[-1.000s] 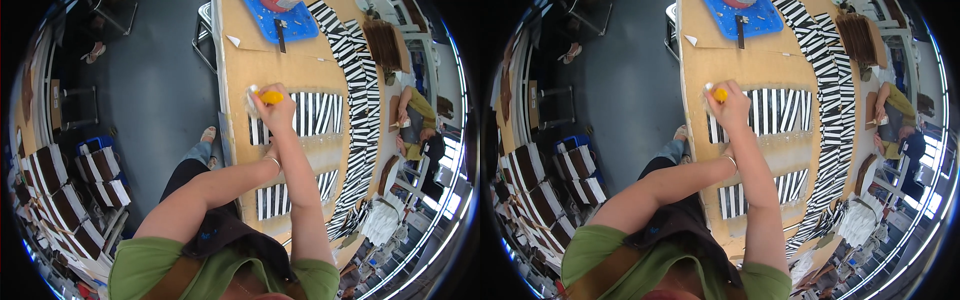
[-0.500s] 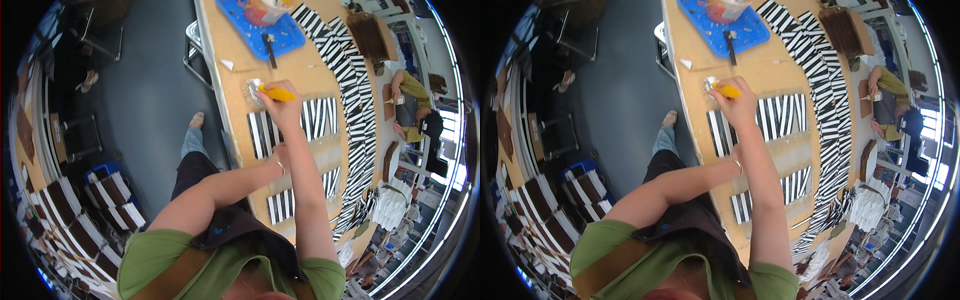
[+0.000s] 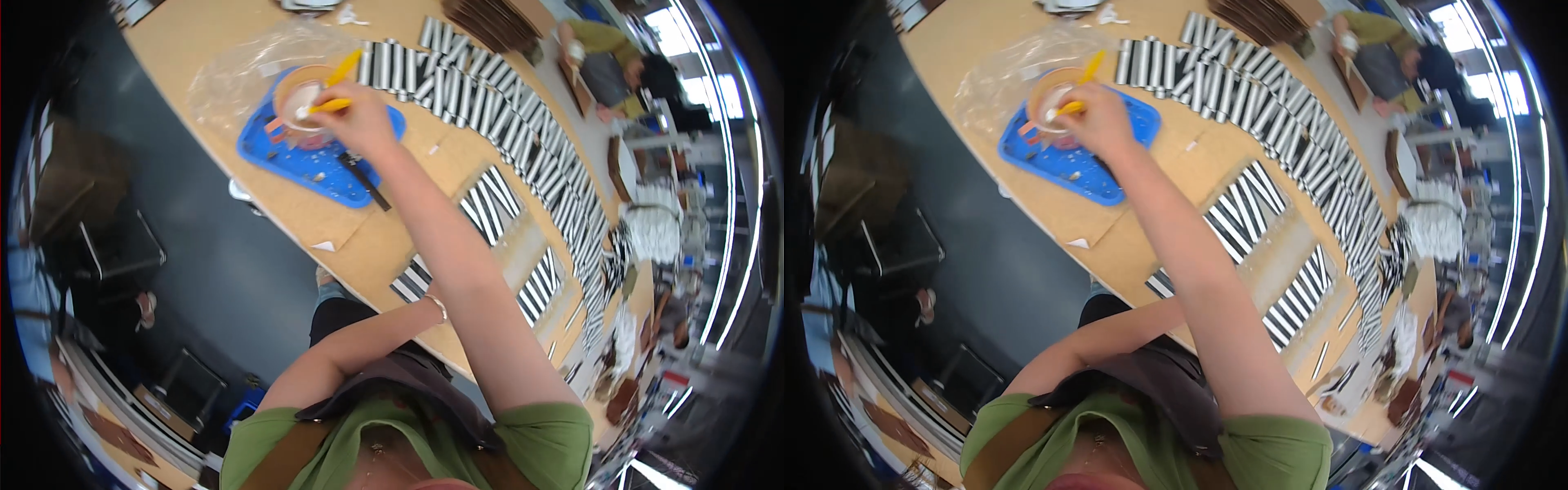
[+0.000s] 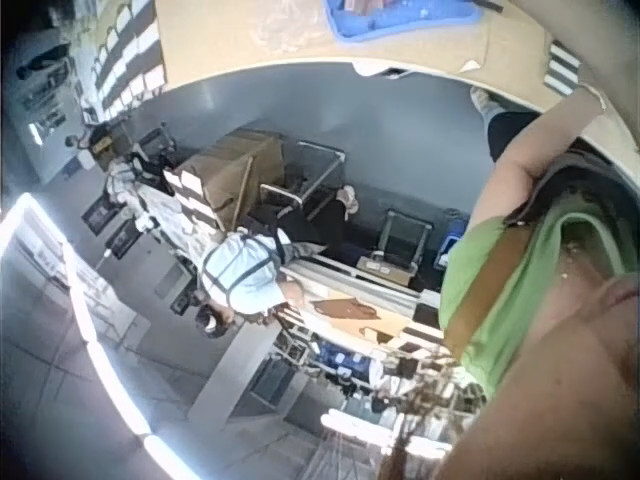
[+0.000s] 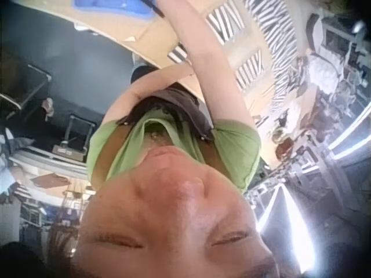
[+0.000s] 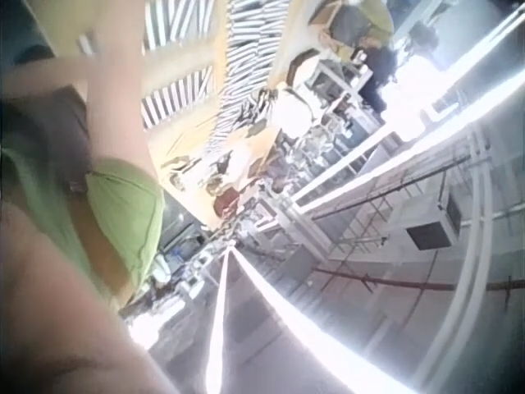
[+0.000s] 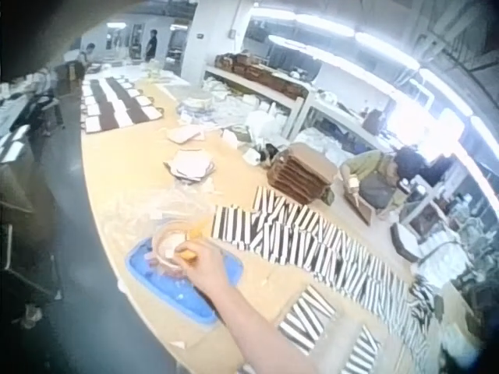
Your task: The recorder applies white dye or glue to several striped leather pieces using a brush.
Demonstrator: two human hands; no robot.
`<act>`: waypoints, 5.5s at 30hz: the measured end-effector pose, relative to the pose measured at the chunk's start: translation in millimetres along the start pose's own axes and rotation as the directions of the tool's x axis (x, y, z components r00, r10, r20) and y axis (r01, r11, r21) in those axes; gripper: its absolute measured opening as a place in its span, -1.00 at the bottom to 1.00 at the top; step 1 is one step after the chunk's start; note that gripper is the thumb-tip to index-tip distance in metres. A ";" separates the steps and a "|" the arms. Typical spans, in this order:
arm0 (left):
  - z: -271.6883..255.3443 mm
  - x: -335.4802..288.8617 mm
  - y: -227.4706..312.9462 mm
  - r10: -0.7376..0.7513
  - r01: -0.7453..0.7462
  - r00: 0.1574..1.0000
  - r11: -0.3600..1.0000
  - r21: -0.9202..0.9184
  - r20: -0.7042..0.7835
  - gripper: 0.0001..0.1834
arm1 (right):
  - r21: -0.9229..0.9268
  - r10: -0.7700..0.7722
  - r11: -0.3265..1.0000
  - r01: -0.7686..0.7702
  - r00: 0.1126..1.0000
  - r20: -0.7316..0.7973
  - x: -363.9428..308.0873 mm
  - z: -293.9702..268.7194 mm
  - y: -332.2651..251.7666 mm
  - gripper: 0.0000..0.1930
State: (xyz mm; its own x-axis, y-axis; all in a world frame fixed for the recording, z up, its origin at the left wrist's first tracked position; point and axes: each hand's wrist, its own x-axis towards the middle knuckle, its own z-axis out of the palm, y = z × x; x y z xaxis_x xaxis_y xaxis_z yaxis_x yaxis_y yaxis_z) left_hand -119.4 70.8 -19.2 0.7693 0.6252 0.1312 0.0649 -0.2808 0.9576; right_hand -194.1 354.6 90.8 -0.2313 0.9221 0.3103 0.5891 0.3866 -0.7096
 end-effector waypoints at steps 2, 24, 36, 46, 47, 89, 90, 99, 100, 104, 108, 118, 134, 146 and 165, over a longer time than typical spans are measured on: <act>-46.0 -12.6 7.4 -0.053 0.060 0.997 0.987 0.151 -0.050 -0.68 | -0.018 -0.061 0.998 0.060 0.994 -0.094 -12.5 -14.1 -14.1 -0.66; -210.2 -93.2 -28.3 -0.106 0.301 0.949 0.589 0.750 -0.298 -0.75 | -0.181 0.752 0.332 -0.926 0.375 -0.542 -291.6 -206.1 207.6 -0.84; -206.0 -92.4 -33.7 -0.064 0.290 0.949 0.553 0.781 -0.307 -0.81 | 0.320 0.571 0.783 -0.534 0.412 -0.710 -257.2 -293.0 174.1 -0.88; -208.3 -92.2 -34.3 -0.105 0.289 0.955 0.539 0.791 -0.277 -0.77 | 0.400 0.654 0.449 -0.799 -0.011 -0.756 -312.3 -269.0 275.0 -0.80; -207.5 -90.6 -35.4 -0.111 0.290 0.955 0.535 0.793 -0.274 -0.77 | 0.404 0.660 0.443 -0.800 -0.014 -0.751 -315.3 -262.8 271.1 -0.80; -207.7 -92.9 -34.9 -0.113 0.297 0.953 0.526 0.797 -0.281 -0.77 | -0.158 0.763 0.501 -0.851 0.521 -0.383 -307.3 -193.7 148.3 -0.88; -207.9 -91.8 -35.5 -0.106 0.291 0.955 0.528 0.798 -0.278 -0.77 | -0.146 0.759 0.523 -0.840 0.536 -0.370 -307.2 -184.2 142.9 -0.88; -207.3 -91.5 -35.3 -0.084 0.281 0.956 0.534 0.797 -0.281 -0.77 | -0.285 0.786 0.409 -0.867 0.493 -0.372 -297.3 -173.9 135.4 -0.86; -207.4 -90.5 -36.6 -0.076 0.277 0.957 0.525 0.805 -0.280 -0.77 | -0.289 0.783 0.413 -0.864 0.499 -0.372 -295.6 -178.0 134.8 -0.86; -207.5 -91.6 -36.2 -0.083 0.289 0.954 0.524 0.801 -0.290 -0.78 | 0.150 0.864 0.503 -0.851 0.487 -0.129 -288.5 -203.6 134.6 -0.88; -206.3 -92.0 -36.6 -0.059 0.289 0.951 0.522 0.803 -0.304 -0.78 | 0.481 0.754 0.640 -0.600 0.611 -0.242 -243.8 -241.9 139.7 -0.90; -206.0 -90.0 -36.2 -0.048 0.282 0.951 0.541 0.792 -0.306 -0.77 | 0.275 0.715 0.614 -0.740 0.373 -0.592 -201.0 -239.1 247.0 -0.87; -208.1 -90.3 -38.3 -0.054 0.277 0.955 0.517 0.810 -0.293 -0.77 | -0.196 0.823 0.443 -0.875 0.483 -0.297 -278.1 -163.4 127.7 -0.84; -205.8 -91.3 -36.2 -0.072 0.307 0.945 0.524 0.794 -0.318 -0.76 | 0.053 0.867 0.491 -0.869 0.482 -0.122 -254.7 -215.6 145.8 -0.89; -206.8 -88.9 -39.7 -0.051 0.288 0.950 0.520 0.804 -0.308 -0.77 | 0.062 0.811 0.576 -0.815 0.560 -0.170 -273.0 -191.3 135.4 -0.87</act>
State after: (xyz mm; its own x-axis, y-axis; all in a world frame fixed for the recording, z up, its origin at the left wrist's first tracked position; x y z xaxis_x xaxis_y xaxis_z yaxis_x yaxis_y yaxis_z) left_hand -321.8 177.0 -15.8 0.5322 0.8324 0.1548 0.7666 -0.5513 0.3291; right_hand 96.8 151.7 31.0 0.4797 0.8268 -0.2937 0.4801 -0.5275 -0.7009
